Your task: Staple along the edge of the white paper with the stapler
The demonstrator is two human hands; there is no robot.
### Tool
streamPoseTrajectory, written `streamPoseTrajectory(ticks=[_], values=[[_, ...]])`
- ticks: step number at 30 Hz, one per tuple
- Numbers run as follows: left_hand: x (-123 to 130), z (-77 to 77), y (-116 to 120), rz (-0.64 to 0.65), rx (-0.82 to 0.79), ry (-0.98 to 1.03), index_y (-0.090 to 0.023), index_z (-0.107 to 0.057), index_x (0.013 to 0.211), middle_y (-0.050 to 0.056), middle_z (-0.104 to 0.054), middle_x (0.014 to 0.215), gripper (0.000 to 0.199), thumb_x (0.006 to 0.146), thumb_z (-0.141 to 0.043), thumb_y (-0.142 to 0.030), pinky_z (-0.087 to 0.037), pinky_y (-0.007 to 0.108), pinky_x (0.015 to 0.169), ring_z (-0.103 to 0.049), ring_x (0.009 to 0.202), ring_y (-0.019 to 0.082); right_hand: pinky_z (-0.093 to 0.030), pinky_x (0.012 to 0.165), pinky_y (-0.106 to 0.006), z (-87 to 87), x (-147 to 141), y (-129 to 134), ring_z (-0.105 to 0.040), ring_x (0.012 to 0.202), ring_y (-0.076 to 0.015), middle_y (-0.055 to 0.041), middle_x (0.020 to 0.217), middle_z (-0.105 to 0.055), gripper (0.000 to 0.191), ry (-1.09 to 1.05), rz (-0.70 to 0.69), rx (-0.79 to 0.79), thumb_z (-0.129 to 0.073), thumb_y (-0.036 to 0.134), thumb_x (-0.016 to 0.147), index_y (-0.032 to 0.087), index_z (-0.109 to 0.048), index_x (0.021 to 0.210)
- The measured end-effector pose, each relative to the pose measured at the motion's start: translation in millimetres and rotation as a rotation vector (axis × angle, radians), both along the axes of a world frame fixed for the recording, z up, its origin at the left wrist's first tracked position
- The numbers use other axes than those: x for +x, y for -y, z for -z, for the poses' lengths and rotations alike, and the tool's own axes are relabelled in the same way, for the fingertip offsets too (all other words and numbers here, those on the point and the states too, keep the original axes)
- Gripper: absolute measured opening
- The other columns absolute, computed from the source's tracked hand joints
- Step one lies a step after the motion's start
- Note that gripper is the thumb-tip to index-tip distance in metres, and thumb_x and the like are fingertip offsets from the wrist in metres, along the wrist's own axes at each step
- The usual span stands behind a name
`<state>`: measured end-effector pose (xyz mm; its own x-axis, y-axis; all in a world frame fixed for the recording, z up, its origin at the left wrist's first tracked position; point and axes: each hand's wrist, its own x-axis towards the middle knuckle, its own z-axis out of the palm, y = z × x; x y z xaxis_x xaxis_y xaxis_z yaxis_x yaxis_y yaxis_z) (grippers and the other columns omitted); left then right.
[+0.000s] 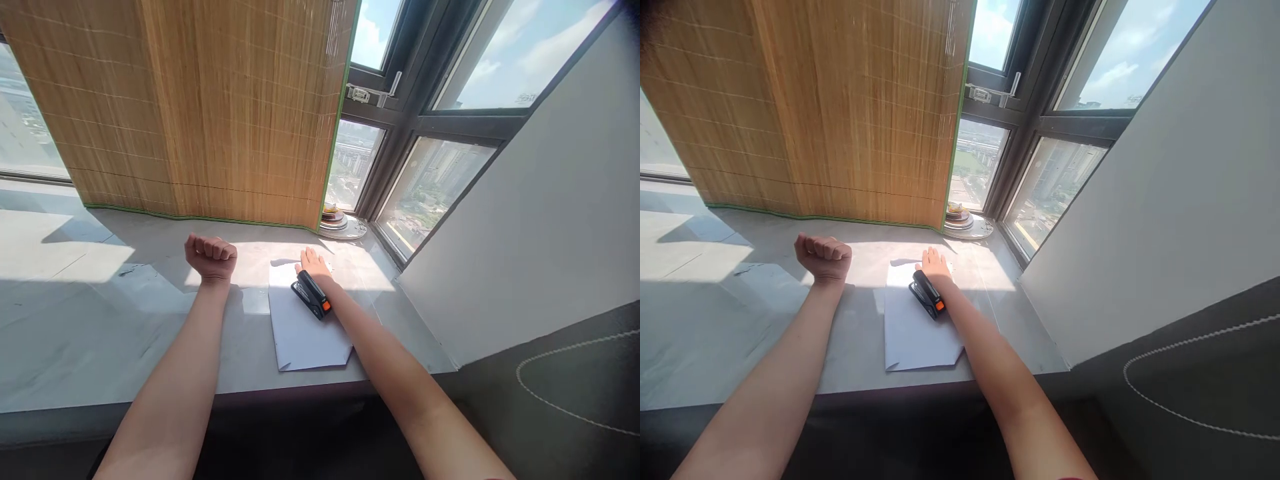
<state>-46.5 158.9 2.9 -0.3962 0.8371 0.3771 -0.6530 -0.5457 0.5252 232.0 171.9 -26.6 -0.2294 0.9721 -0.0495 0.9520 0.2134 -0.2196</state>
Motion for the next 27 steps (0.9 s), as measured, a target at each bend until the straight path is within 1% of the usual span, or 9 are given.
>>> streamPoseTrajectory(ticks=[2, 5, 9, 13, 17, 21, 24, 26, 27], values=[[-2, 0.4, -2, 0.009, 0.029, 0.011, -0.023, -0.024, 0.059, -0.007, -0.016, 0.048, 0.054, 0.101, -0.049, -0.045, -0.019, 0.028, 0.042, -0.011, 0.043, 0.013, -0.012, 0.135, -0.043, 0.3, -38, -3, -0.011, 0.167, -0.0243, -0.0104, 0.178, -0.013, 0.065, -0.023, -0.049, 0.011, -0.036, 0.04, 0.112, 0.013, -0.027, 0.17], [-5, -0.1, -3, 0.055, 0.113, 0.03, -0.022, -0.022, 0.057, -0.007, -0.013, 0.048, 0.057, 0.1, -0.051, -0.046, -0.017, 0.028, 0.04, -0.008, 0.043, 0.012, -0.014, 0.133, -0.046, 2.1, -84, -3, -0.014, 0.166, -0.0282, -0.0145, 0.177, -0.016, 0.063, -0.078, -0.143, 0.049, -0.037, 0.037, 0.114, 0.008, -0.027, 0.169], [-4, -1.3, 0, 0.021, 0.072, 0.005, -0.022, -0.021, 0.059, -0.007, -0.011, 0.05, 0.055, 0.101, -0.05, -0.043, -0.018, 0.027, 0.042, -0.009, 0.043, 0.012, -0.019, 0.133, -0.047, 6.3, -107, 3, -0.014, 0.166, -0.0274, -0.0118, 0.177, -0.018, 0.066, -0.096, -0.163, 0.119, -0.04, 0.041, 0.113, 0.014, -0.025, 0.171], [-2, -1.5, 0, 0.037, 0.022, -0.008, -0.022, -0.018, 0.059, -0.007, -0.006, 0.051, 0.058, 0.103, -0.046, -0.046, -0.015, 0.028, 0.041, -0.005, 0.043, 0.012, -0.018, 0.134, -0.047, 10.4, -83, 12, -0.015, 0.166, -0.0289, -0.0154, 0.176, -0.018, 0.07, -0.056, -0.14, 0.168, -0.039, 0.043, 0.111, 0.008, -0.026, 0.17], [1, -1.6, -1, 0.186, 0.083, 0.075, -0.021, -0.019, 0.056, -0.007, -0.004, 0.05, 0.059, 0.104, -0.045, -0.044, -0.013, 0.029, 0.04, -0.003, 0.043, 0.012, -0.019, 0.134, -0.047, 11.4, -32, 21, -0.018, 0.165, -0.0303, -0.0175, 0.176, -0.016, 0.066, 0.01, -0.111, 0.132, -0.037, 0.039, 0.11, 0.004, -0.034, 0.167], [11, -2.8, 0, 0.255, 0.005, 0.068, -0.021, -0.021, 0.055, -0.008, -0.004, 0.05, 0.059, 0.102, -0.048, -0.043, -0.013, 0.029, 0.04, -0.003, 0.043, 0.011, -0.022, 0.133, -0.046, 8.8, 18, 25, -0.022, 0.164, -0.0293, -0.0175, 0.175, -0.024, 0.062, 0.051, -0.106, 0.151, -0.039, 0.035, 0.11, 0.007, -0.04, 0.165], [19, -3.1, -3, 0.448, -0.036, 0.019, -0.022, -0.014, 0.054, -0.007, 0.005, 0.052, 0.063, 0.103, -0.045, -0.046, -0.009, 0.031, 0.04, 0.002, 0.043, 0.012, -0.029, 0.13, -0.048, -10.1, 35, 36, -0.031, 0.161, -0.0323, -0.0207, 0.17, -0.036, 0.059, -0.042, -0.061, 0.164, -0.046, 0.034, 0.107, 0.008, -0.048, 0.159], [22, -2.5, -6, 0.599, -0.061, -0.037, -0.022, -0.01, 0.054, -0.007, 0.009, 0.054, 0.065, 0.104, -0.043, -0.047, -0.007, 0.031, 0.039, 0.003, 0.043, 0.012, -0.041, 0.122, -0.052, -38.1, 34, 61, -0.045, 0.152, -0.0354, -0.0228, 0.158, -0.054, 0.05, -0.244, 0.021, 0.285, -0.05, 0.035, 0.105, 0.01, -0.06, 0.147], [23, -1.9, -8, 0.649, -0.075, -0.068, -0.022, -0.008, 0.055, -0.007, 0.009, 0.055, 0.066, 0.105, -0.043, -0.048, -0.007, 0.03, 0.039, 0.003, 0.042, 0.011, -0.047, 0.117, -0.051, -55.9, 32, 81, -0.054, 0.142, -0.0342, -0.0213, 0.147, -0.063, 0.042, -0.408, 0.042, 0.418, -0.048, 0.035, 0.107, 0.014, -0.067, 0.137]])
